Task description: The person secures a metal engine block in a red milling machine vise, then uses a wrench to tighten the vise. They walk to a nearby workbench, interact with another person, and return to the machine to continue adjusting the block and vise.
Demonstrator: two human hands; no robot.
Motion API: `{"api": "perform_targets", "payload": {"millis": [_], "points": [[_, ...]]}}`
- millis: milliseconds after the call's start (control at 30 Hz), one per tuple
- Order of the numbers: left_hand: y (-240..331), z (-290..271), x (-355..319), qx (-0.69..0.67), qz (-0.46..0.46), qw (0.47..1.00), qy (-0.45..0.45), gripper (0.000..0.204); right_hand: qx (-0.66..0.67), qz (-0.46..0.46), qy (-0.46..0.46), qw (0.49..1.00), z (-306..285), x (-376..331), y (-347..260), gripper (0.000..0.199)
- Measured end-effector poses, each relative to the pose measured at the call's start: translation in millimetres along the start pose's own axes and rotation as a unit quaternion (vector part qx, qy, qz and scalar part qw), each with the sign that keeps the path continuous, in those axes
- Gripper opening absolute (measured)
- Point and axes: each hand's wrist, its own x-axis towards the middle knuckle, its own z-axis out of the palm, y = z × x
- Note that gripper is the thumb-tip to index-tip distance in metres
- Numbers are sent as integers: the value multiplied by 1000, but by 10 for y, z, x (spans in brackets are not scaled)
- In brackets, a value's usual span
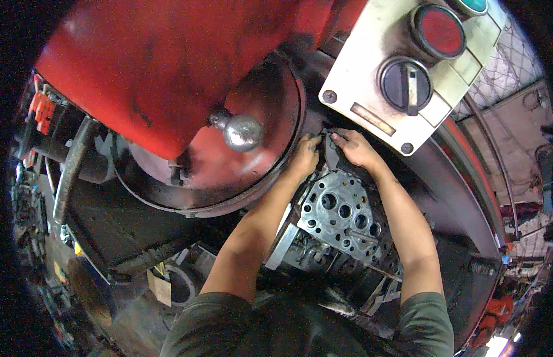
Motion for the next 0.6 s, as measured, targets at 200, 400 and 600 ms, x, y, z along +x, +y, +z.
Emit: {"api": "perform_targets", "payload": {"millis": [200, 400, 600], "points": [[112, -63, -29, -63, -65, 994, 58, 36, -1, -31, 8, 999, -38, 43, 134, 46], [201, -226, -62, 21, 52, 998, 4, 31, 19, 11, 28, 999, -84, -75, 98, 36], [200, -193, 24, 30, 133, 990, -16, 24, -16, 22, 2, 1000, -49, -61, 122, 38]]}}
